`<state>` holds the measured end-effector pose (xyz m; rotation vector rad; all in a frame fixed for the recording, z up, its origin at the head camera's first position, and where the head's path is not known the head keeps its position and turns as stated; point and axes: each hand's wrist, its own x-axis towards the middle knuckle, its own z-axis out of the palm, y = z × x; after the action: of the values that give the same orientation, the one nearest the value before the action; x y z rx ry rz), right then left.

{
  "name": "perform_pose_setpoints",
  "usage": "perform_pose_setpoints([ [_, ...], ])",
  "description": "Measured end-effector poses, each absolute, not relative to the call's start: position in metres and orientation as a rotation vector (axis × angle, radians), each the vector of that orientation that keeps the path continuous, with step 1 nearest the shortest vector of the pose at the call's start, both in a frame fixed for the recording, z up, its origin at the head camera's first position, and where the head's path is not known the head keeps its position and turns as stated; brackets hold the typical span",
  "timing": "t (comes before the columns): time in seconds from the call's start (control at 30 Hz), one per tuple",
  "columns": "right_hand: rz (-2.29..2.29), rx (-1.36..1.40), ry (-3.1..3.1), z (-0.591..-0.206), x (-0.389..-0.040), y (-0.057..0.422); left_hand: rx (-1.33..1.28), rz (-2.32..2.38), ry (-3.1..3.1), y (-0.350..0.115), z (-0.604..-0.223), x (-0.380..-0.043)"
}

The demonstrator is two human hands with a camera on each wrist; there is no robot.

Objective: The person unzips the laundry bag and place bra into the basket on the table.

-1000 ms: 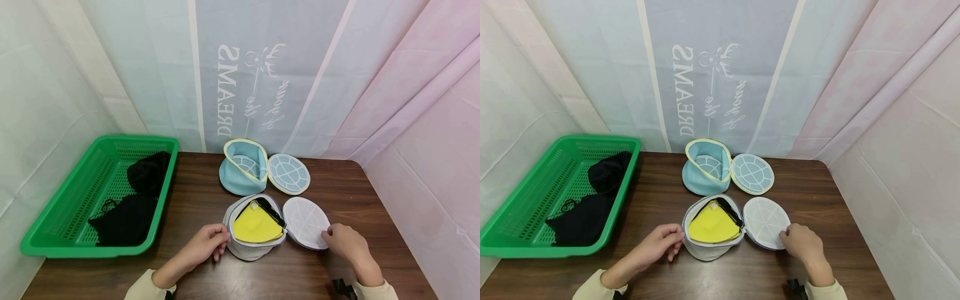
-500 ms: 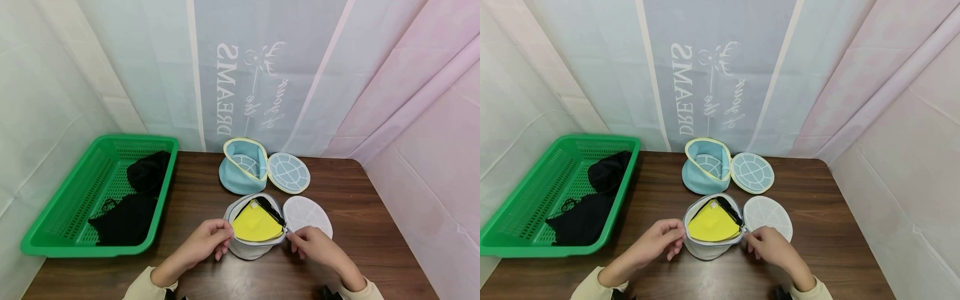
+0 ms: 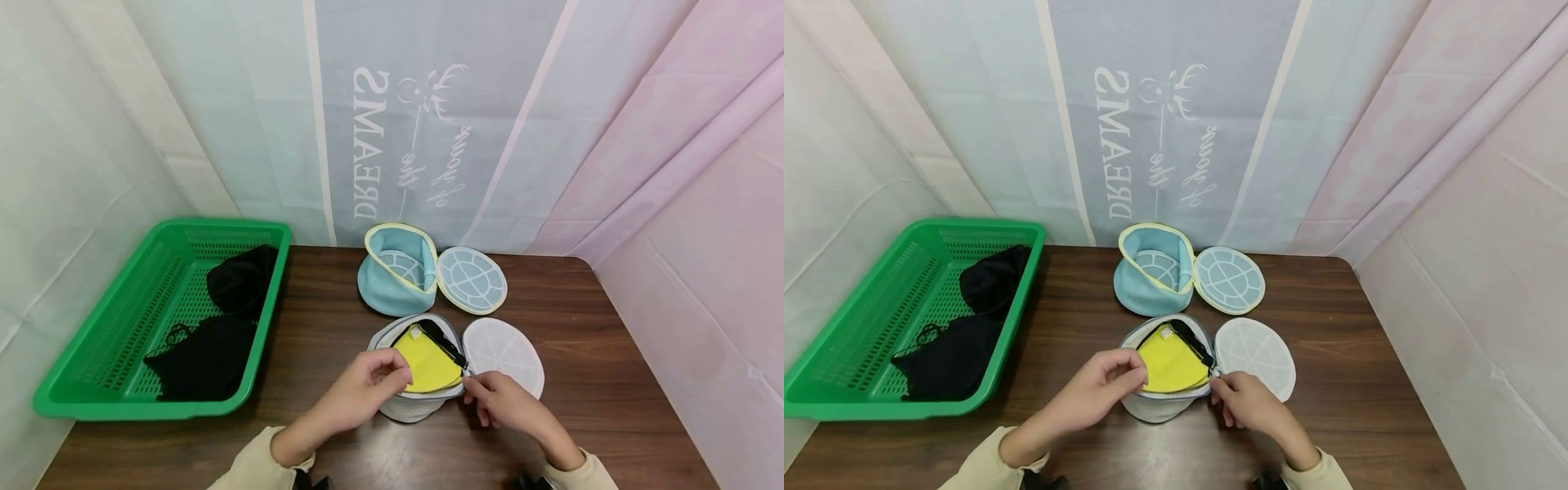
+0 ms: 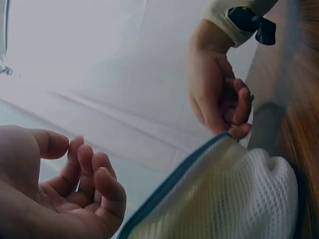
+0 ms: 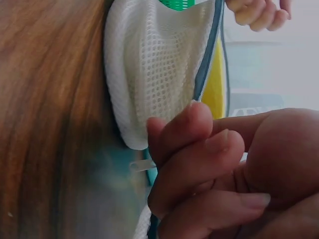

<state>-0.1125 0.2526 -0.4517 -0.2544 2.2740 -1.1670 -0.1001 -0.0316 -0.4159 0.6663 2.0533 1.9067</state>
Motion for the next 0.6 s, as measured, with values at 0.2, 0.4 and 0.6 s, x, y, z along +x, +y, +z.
perform_pose_setpoints([
  [0.2, -1.194, -0.259, 2.260, -0.457, -0.113, 0.249, 0.812, 1.403, 2.630, -0.002, -0.416, -0.100],
  [0.4, -1.145, -0.289, 2.331, -0.457, -0.112, 0.247, 0.844, 0.772, 3.063, 0.022, -0.420, -0.099],
  [0.6, -1.073, -0.330, 2.402, -0.458, -0.110, 0.246, 0.804, 0.387, 3.169, 0.032, -0.426, -0.100],
])
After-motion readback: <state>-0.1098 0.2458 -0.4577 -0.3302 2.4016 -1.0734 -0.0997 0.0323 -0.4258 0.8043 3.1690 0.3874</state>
